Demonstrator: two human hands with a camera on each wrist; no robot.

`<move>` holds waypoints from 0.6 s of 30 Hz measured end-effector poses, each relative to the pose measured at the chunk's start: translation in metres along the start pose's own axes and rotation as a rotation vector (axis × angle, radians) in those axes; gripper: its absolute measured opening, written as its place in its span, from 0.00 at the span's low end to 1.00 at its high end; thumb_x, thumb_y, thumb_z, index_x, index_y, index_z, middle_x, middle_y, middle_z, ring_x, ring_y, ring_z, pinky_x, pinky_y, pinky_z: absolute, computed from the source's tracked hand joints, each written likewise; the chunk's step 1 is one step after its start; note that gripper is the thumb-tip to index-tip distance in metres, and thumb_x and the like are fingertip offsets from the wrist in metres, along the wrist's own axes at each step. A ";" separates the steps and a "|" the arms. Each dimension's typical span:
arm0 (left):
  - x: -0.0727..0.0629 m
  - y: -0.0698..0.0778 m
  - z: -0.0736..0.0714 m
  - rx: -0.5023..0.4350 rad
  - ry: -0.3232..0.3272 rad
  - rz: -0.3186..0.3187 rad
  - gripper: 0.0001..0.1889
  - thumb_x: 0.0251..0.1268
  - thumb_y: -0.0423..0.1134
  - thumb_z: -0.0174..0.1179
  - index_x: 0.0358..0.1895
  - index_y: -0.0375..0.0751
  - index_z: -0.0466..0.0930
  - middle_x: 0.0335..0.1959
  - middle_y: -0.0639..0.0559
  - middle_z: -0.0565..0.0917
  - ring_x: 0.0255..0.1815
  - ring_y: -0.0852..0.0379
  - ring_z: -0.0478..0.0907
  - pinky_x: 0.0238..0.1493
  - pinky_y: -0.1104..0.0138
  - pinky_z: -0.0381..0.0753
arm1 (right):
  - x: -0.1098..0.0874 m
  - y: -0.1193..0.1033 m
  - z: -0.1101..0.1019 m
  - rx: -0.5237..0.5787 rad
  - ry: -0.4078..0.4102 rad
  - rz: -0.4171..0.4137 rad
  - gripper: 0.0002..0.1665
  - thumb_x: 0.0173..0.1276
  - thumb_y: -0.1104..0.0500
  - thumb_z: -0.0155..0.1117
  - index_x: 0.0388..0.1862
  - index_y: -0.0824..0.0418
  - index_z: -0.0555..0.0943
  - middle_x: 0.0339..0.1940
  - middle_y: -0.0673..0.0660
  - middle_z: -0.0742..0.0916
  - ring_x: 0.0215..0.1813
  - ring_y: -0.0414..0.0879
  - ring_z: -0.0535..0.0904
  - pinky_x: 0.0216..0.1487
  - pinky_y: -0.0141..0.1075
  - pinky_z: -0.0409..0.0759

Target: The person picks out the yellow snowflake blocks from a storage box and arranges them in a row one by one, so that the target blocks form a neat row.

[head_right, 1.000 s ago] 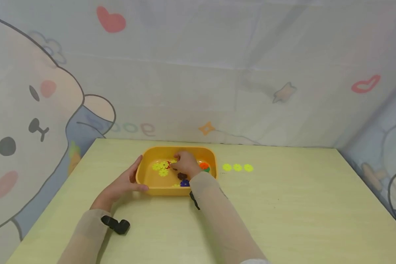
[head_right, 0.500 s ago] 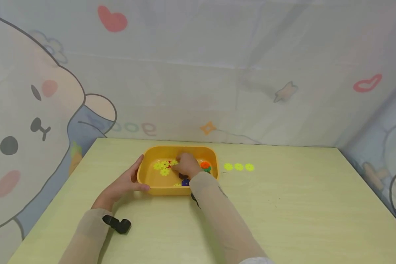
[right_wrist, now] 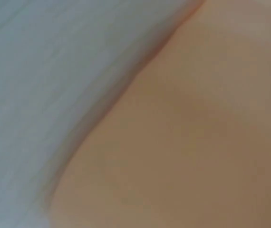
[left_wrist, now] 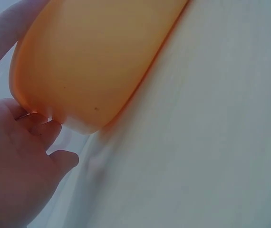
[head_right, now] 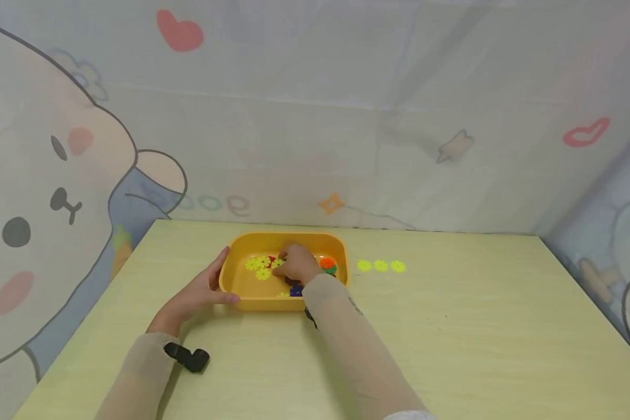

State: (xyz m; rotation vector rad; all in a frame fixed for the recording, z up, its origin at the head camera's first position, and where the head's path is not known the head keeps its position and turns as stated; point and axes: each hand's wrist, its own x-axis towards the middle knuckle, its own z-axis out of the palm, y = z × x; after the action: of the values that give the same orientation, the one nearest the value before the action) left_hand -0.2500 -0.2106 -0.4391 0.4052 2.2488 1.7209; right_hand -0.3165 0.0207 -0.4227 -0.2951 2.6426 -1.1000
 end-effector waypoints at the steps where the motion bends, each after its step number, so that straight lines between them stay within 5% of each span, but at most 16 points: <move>1: 0.000 0.000 0.000 -0.001 0.001 0.002 0.61 0.53 0.35 0.72 0.78 0.47 0.29 0.79 0.43 0.38 0.79 0.44 0.38 0.76 0.50 0.39 | 0.000 0.000 0.000 0.004 -0.004 0.004 0.26 0.58 0.58 0.73 0.54 0.67 0.79 0.47 0.60 0.83 0.41 0.49 0.75 0.50 0.39 0.79; 6: 0.002 -0.002 0.000 -0.008 0.003 0.009 0.61 0.52 0.35 0.72 0.78 0.46 0.29 0.79 0.42 0.39 0.79 0.44 0.39 0.76 0.50 0.39 | -0.003 -0.003 -0.005 0.023 -0.001 -0.011 0.28 0.58 0.60 0.71 0.57 0.67 0.78 0.48 0.61 0.82 0.45 0.51 0.75 0.53 0.42 0.78; 12: 0.001 -0.002 0.002 -0.016 0.004 -0.003 0.60 0.54 0.34 0.71 0.78 0.46 0.28 0.79 0.42 0.38 0.79 0.44 0.39 0.76 0.51 0.39 | -0.004 -0.003 -0.012 -0.105 0.037 -0.149 0.25 0.61 0.59 0.69 0.56 0.66 0.79 0.50 0.63 0.83 0.51 0.53 0.77 0.57 0.44 0.76; 18: 0.002 -0.002 0.001 -0.011 0.007 -0.003 0.61 0.54 0.34 0.71 0.78 0.47 0.27 0.79 0.44 0.37 0.79 0.45 0.40 0.76 0.51 0.40 | -0.009 -0.003 -0.020 0.010 0.048 -0.160 0.26 0.62 0.58 0.69 0.58 0.65 0.79 0.53 0.61 0.81 0.53 0.53 0.76 0.56 0.44 0.77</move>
State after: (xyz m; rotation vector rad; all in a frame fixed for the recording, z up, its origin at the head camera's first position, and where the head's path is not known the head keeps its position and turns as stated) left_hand -0.2514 -0.2093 -0.4410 0.3939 2.2429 1.7344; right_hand -0.3139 0.0340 -0.4053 -0.4920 2.6931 -1.1822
